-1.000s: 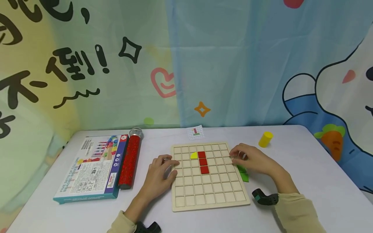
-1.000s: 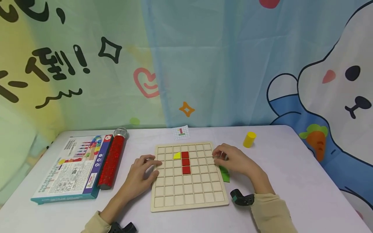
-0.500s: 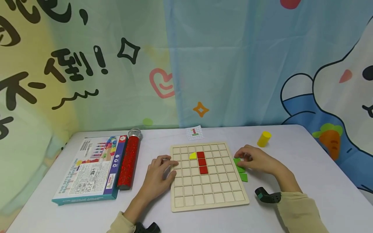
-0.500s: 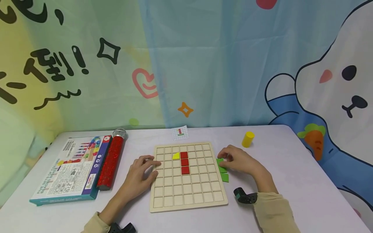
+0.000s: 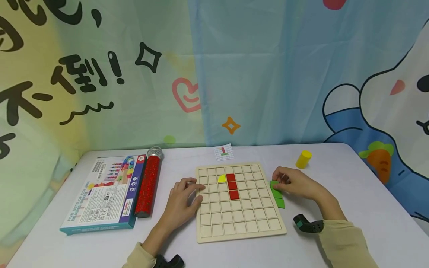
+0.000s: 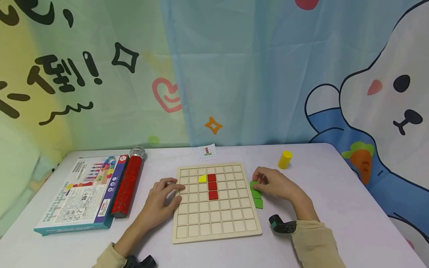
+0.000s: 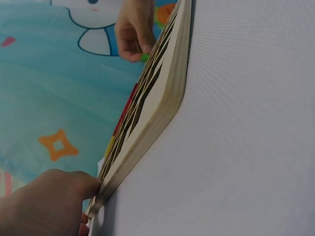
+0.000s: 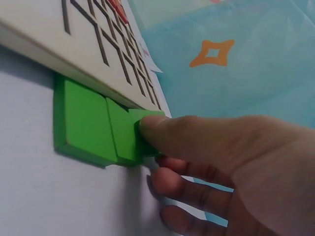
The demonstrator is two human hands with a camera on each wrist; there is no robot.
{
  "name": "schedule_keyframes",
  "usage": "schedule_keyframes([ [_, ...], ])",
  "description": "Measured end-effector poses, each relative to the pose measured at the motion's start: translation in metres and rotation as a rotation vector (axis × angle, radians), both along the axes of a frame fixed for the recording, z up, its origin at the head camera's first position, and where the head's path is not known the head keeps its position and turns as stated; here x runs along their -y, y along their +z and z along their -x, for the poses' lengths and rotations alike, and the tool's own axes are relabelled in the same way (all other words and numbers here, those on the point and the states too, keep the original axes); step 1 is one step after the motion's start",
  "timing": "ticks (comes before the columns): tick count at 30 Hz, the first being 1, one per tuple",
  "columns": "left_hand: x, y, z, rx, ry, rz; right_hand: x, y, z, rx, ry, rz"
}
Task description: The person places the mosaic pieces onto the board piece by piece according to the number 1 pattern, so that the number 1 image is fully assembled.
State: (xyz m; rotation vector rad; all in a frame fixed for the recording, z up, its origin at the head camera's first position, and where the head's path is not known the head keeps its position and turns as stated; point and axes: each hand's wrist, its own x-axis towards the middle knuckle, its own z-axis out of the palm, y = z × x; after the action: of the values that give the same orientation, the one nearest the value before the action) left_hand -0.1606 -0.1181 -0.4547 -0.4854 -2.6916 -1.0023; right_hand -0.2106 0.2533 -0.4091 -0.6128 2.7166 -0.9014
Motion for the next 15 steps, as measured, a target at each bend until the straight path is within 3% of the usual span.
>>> schedule_keyframes([
  [15, 0.0001, 0.0004, 0.0006, 0.029, -0.002, -0.002, 0.0080, 0.0044, -0.0015, -0.043, -0.022, 0.076],
])
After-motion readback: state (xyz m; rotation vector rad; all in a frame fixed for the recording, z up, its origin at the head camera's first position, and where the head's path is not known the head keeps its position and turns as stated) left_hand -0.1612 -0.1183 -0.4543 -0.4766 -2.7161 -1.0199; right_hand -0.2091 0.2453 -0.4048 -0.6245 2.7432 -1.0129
